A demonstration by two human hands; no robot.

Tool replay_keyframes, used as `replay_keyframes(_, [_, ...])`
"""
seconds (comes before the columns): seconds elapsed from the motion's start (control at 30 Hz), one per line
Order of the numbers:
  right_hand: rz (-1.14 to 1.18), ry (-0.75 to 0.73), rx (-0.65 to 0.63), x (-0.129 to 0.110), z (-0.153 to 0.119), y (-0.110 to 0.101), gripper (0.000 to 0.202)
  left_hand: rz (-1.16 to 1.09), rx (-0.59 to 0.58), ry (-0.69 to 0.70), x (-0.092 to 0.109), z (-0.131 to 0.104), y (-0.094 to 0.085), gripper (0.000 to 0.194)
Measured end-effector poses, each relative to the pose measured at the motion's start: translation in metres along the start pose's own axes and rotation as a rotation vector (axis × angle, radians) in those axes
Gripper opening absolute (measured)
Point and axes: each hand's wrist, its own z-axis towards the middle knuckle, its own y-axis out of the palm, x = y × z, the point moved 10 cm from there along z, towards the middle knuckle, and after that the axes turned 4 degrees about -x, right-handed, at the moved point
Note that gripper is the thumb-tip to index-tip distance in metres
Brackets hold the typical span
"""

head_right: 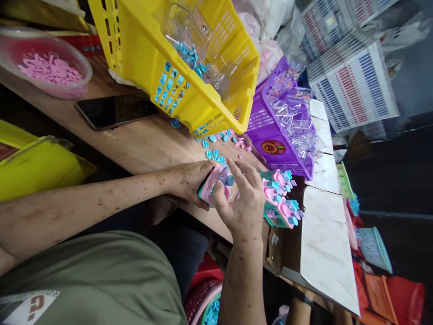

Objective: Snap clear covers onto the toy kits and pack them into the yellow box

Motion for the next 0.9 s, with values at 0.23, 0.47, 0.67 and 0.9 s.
replay_keyframes(0.23, [0.025, 0.004, -0.035, 0.003, 0.005, 0.003, 0.049, 0.021, -0.001, -0.006, -0.001, 0.001, 0.001, 0.102])
replay_keyframes(0.47, [0.065, 0.059, -0.049, 0.011, 0.004, 0.006, 0.046, 0.030, 0.026, -0.018, -0.019, 0.005, 0.010, 0.110])
replay_keyframes(0.67, [0.047, 0.088, -0.030, 0.011, 0.006, 0.009, 0.044, 0.020, 0.015, -0.015, -0.011, 0.003, 0.005, 0.111])
replay_keyframes(0.9, [0.197, 0.170, -0.050, 0.033, -0.015, 0.018, 0.048, 0.034, -0.002, -0.015, -0.002, 0.000, 0.001, 0.105])
